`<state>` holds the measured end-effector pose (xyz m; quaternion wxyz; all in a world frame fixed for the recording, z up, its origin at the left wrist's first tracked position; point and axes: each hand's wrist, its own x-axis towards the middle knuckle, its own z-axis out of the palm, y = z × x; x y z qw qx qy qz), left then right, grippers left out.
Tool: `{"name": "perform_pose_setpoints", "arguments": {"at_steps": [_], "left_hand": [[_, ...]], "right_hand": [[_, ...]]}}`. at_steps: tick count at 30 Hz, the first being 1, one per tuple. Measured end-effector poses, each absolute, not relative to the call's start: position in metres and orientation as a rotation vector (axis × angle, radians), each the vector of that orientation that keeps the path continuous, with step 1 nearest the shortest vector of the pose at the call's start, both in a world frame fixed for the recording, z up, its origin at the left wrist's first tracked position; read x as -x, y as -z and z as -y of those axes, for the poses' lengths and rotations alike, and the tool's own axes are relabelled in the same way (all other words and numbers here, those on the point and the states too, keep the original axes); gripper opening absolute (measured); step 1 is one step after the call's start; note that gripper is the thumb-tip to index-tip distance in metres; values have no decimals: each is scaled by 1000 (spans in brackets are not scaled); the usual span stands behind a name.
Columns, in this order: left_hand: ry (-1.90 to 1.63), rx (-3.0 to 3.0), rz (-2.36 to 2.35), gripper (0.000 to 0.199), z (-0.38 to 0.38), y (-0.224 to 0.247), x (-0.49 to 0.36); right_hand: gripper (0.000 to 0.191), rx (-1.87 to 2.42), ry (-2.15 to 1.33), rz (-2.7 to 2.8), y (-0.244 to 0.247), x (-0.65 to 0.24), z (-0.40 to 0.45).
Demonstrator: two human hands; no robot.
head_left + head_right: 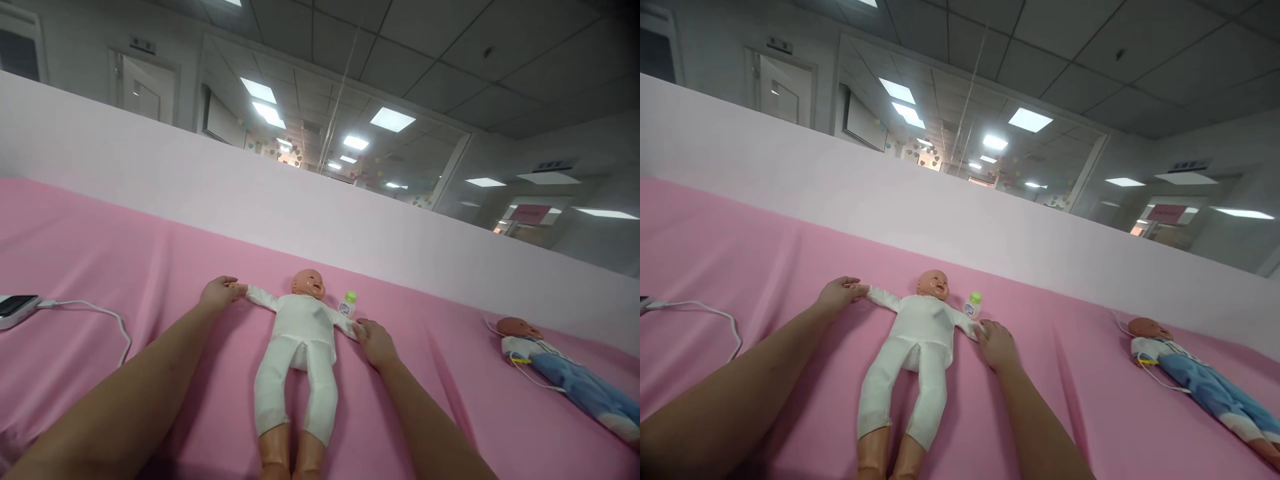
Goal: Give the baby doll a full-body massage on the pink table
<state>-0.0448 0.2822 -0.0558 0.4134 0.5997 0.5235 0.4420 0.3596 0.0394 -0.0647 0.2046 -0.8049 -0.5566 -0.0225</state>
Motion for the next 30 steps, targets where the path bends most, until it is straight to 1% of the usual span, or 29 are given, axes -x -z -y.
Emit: {"name": "perform_pose_setpoints", "arguments": {"at_steps": [3,6,7,9,14,15,17,19,21,26,30], "left_hand": [[-1155,-1431,-1282,70,-284,59,41],[-1146,-1393,-1274,63,-286,61,38],[-1144,-1387,-1283,62,-286,61,36],[-1140,-1386,-1305,61,-287,61,34],[-1187,-1363,-1314,63,-289,61,30],[-1190,-1356,-1312,61,-289,61,29],[-1182,-1348,-1294,52,-289,61,29],[-1186,-1333,-1250,41,-290,61,29],[-1204,-1317,-1203,35,-290,62,29],[-1204,-1286,-1165,27,-293,63,28],[-1195,-1272,-1161,28,-297,65,30]], "right_hand": [[48,2216,-224,1482,60,-377,-28],[35,2102,-467,1449,50,-388,-15],[34,2084,-511,1443,47,-389,-12],[38,2100,-521,1425,39,-391,-8],[56,2201,-414,1320,33,-393,-4],[57,2197,-415,1301,34,-393,-4],[51,2155,-454,1274,37,-393,-3],[44,2059,-535,1248,43,-396,-4],[42,1926,-623,1188,51,-400,-7],[39,1547,-815,941,66,-410,-16],[38,1308,-1034,798,66,-411,-17]]}}
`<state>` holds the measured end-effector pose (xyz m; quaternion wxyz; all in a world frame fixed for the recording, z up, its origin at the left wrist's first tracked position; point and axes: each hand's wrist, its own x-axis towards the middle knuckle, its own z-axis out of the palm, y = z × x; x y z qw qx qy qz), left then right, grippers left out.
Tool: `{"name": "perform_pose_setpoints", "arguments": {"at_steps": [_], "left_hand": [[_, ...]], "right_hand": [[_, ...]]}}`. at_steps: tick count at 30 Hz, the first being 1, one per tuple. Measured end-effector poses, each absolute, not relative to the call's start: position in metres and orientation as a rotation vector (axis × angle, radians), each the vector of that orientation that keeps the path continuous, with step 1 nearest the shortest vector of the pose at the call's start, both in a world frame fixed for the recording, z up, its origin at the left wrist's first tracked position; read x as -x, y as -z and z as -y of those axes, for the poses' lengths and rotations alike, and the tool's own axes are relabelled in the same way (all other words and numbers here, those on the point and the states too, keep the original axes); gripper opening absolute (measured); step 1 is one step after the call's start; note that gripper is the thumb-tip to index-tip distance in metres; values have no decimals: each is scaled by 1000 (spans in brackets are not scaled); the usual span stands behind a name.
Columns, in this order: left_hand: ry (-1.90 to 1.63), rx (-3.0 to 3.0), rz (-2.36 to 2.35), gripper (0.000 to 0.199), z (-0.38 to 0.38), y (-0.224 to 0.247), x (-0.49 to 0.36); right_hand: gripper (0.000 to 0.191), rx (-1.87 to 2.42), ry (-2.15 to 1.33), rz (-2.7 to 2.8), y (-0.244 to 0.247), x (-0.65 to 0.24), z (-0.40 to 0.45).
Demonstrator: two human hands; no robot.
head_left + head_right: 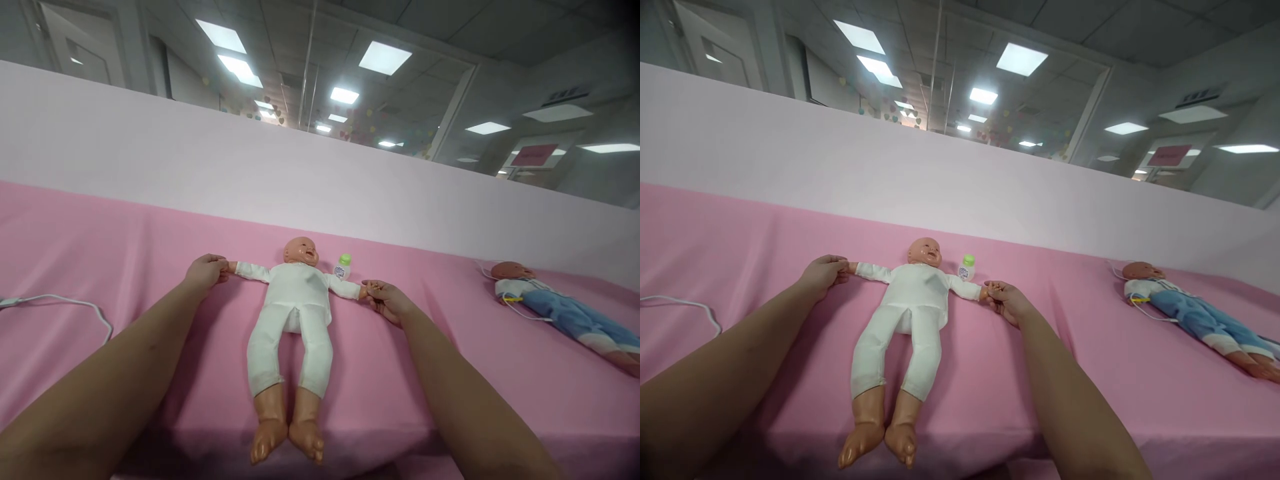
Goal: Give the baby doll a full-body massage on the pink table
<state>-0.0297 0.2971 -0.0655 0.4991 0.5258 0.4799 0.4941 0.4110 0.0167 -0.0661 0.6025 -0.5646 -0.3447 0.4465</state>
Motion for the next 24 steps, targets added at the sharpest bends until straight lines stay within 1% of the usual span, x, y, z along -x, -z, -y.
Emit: {"name": "perform_pose_setpoints", "arguments": {"at_steps": [4,7,11,15,17,18,21,24], "left_hand": [[-1216,-1319,-1058,39,-299,70,34],[-1173,-1365,-1002,45,-299,70,37],[-1180,-1311,-1012,37,-301,69,39],[-1198,-1244,-1057,26,-303,69,36],[-1186,-1237,-1046,28,-304,69,36],[-1180,-1235,-1037,30,-303,69,35],[-1162,-1234,-1019,40,-302,67,35],[-1150,-1251,-1010,47,-299,65,35]], "right_hand": [[32,1278,-1037,775,67,-413,-17],[36,1295,-1001,758,71,-414,-21],[38,1316,-938,709,74,-415,-27],[24,1326,-935,664,74,-417,-27],[16,1287,-966,645,73,-419,-24],[15,1255,-995,647,73,-419,-23],[25,1179,-1058,670,73,-421,-19],[32,1192,-1037,681,72,-419,-17]]}}
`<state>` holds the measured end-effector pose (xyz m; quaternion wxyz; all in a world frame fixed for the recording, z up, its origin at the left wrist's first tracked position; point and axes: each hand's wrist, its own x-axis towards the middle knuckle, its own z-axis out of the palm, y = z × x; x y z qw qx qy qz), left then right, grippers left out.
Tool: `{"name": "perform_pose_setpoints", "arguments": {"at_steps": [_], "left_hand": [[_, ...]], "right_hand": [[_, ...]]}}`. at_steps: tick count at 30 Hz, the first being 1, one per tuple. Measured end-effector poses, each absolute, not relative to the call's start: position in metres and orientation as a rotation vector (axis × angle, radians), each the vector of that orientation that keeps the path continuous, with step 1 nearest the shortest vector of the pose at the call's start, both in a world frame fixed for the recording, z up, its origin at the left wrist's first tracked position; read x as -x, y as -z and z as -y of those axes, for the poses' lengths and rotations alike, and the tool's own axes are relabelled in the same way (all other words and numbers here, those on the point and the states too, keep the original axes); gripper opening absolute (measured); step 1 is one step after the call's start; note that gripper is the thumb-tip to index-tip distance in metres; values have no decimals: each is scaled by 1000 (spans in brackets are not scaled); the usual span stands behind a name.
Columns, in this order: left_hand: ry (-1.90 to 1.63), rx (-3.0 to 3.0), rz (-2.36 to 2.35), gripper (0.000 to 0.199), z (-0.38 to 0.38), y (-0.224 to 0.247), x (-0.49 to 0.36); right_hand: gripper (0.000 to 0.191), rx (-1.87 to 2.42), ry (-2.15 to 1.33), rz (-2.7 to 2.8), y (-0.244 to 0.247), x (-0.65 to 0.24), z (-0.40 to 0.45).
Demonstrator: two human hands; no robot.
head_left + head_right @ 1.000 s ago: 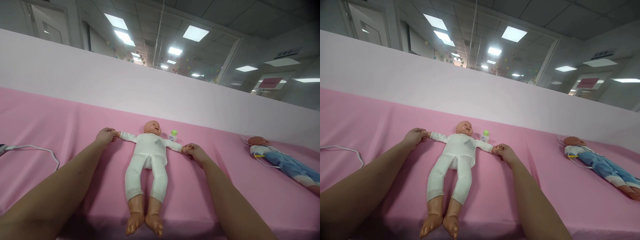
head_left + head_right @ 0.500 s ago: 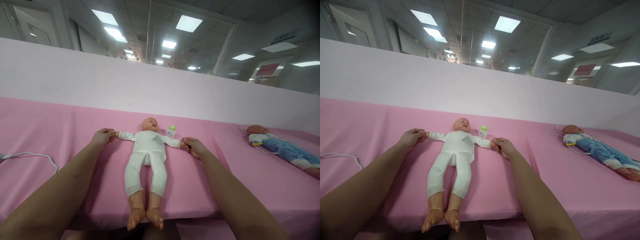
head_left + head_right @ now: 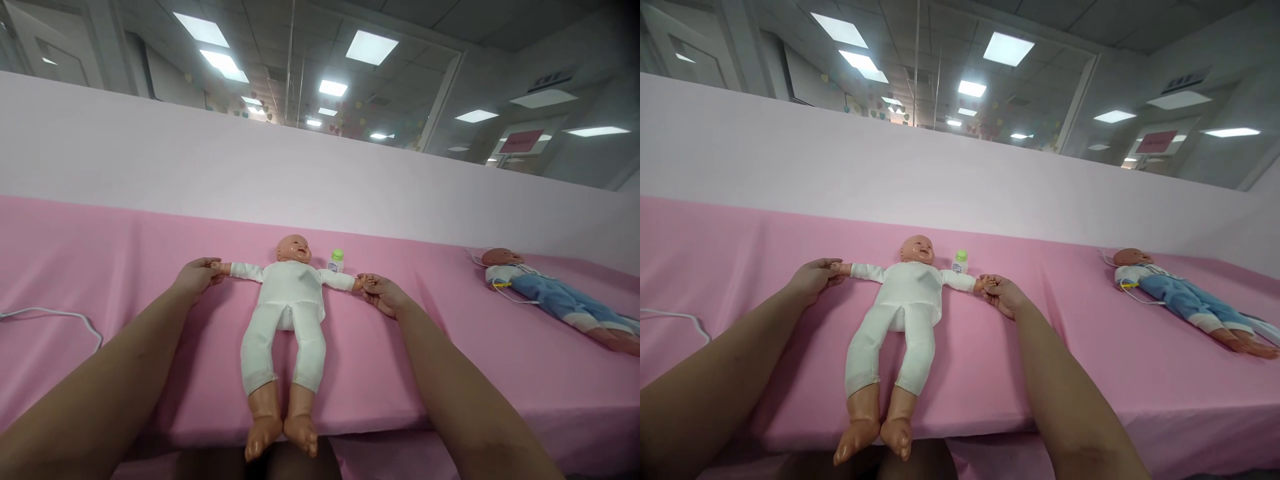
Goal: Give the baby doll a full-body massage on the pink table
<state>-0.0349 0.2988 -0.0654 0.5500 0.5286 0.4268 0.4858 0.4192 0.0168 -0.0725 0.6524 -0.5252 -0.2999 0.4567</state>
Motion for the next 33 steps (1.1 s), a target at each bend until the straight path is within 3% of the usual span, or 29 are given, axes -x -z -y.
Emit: {"name": "perform_pose_setpoints", "arguments": {"at_steps": [10,16,25,33], "left_hand": [[-1086,-1305,-1024,57,-313,70,40],[-1115,-1265,-1041,45,-307,66,38],[-1067,-1243,-1107,43,-302,55,35],[-1096,-1224,-1154,33,-297,52,34]], "right_hand": [[24,1121,-995,681,74,-419,-17],[22,958,-1076,574,71,-422,-18],[38,899,-1112,447,71,-424,-19],[30,991,-1085,520,70,-420,-21]]}}
